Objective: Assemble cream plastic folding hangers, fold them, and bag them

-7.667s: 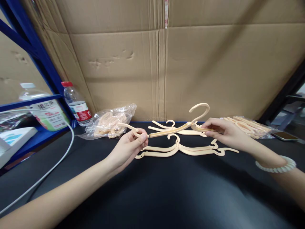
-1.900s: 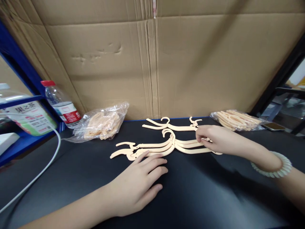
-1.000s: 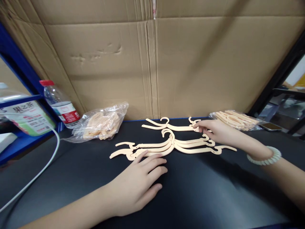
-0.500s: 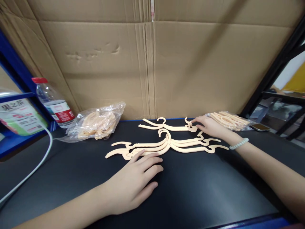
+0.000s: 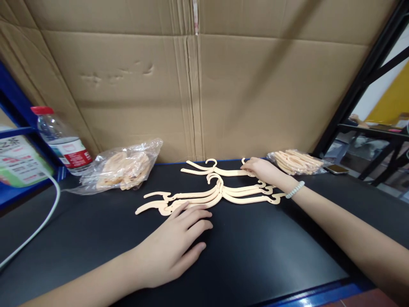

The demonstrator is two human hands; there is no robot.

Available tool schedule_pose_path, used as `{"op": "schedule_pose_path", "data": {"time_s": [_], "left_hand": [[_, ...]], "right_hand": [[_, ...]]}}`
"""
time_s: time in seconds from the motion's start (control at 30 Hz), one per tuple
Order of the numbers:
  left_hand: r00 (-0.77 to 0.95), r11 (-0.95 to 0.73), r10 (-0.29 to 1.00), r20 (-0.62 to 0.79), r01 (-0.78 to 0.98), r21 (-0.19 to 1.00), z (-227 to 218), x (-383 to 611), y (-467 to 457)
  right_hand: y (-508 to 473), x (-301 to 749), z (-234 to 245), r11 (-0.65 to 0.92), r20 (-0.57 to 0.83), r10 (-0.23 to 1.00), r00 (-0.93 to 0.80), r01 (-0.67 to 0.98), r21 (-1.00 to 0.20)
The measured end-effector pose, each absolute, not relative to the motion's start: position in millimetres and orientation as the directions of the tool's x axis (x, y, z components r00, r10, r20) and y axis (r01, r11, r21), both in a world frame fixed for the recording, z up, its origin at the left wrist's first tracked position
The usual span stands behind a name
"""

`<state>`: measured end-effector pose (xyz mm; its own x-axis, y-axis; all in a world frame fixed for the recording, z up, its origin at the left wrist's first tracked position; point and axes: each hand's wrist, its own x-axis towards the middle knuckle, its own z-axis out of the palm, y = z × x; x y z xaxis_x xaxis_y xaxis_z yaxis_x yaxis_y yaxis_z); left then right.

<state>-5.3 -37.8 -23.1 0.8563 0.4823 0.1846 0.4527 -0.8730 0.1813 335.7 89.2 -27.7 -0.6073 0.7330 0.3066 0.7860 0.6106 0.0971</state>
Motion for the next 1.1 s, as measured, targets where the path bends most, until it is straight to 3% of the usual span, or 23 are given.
{"op": "schedule_pose_path", "data": {"time_s": [0.7, 0.93, 1.1], "left_hand": [[0.845, -0.872, 0.481, 0.233, 0.432, 0.232, -22, -4, -38], [0.844, -0.871, 0.482, 0.236, 0.432, 0.234, -23, -4, -38], [0.821, -0.864, 0.475, 0.316, 0.366, 0.347, -22, -2, -44]], "right_hand": [[88, 344, -27, 0.529, 0.374, 0.749, -0.547, 0.834, 0.159], [80, 354, -17, 0.521, 0.602, 0.635, -0.483, 0.844, 0.129], [60, 339, -3, 0.573, 0.789, 0.535, -0.303, 0.816, -0.076]]}}
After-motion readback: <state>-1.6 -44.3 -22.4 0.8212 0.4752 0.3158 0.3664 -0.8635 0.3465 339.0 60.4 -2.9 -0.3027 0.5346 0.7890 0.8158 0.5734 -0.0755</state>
